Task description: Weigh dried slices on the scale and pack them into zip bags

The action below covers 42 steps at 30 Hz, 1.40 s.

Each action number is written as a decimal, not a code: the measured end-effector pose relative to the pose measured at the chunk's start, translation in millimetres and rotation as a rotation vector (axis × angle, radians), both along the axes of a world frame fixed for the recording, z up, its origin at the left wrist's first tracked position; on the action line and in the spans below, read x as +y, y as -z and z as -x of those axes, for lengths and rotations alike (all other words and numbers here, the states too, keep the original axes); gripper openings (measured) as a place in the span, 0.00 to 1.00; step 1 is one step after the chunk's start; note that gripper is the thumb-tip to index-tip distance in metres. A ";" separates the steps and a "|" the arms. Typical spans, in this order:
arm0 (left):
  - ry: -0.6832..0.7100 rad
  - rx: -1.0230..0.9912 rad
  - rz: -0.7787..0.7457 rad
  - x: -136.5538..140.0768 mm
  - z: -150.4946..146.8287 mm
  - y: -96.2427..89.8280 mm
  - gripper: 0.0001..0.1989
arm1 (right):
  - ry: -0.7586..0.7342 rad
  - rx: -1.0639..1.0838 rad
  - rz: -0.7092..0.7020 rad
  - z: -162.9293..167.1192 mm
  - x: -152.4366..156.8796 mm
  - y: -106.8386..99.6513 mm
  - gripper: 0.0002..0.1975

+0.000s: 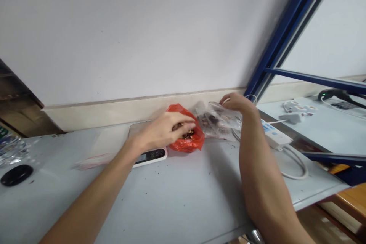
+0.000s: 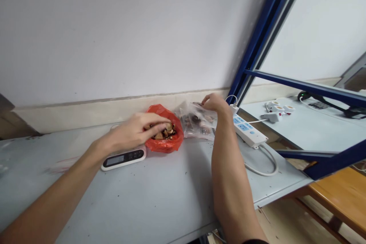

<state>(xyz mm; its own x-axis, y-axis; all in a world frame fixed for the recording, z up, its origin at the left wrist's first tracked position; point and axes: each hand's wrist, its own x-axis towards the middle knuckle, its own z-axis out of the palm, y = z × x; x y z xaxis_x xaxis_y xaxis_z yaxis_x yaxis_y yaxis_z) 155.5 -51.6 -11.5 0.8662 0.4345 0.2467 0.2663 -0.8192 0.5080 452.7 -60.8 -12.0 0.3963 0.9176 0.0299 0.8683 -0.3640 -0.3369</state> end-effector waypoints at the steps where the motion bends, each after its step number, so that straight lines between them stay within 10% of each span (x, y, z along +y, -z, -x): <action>1: -0.073 -0.096 -0.033 4.1 3.1 -2.4 0.19 | -0.008 0.038 -0.037 4.6 -2.8 -7.3 0.10; 8: -0.279 -0.485 0.008 31.6 33.1 -9.2 0.32 | -0.616 0.742 -0.217 68.9 -8.1 -40.2 0.11; 12: -0.266 -0.538 0.180 35.2 46.5 -12.2 0.21 | -0.903 0.903 -0.123 108.4 4.4 -33.0 0.12; 23: -0.542 -0.528 -0.041 56.7 79.7 -15.3 0.11 | -0.819 1.098 0.070 109.0 18.8 -18.3 0.29; 42: -0.619 -0.212 0.052 58.4 96.2 -14.6 0.15 | -0.896 0.682 -0.007 126.2 16.5 -21.0 0.13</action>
<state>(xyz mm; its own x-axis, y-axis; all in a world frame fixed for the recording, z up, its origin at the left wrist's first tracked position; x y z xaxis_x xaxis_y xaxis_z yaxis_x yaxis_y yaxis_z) 59.3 6.8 3.1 0.3871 0.8530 0.3499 0.5706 -0.5198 0.6358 326.5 -44.4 9.0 -0.4700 0.8803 0.0652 0.4491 0.3020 -0.8409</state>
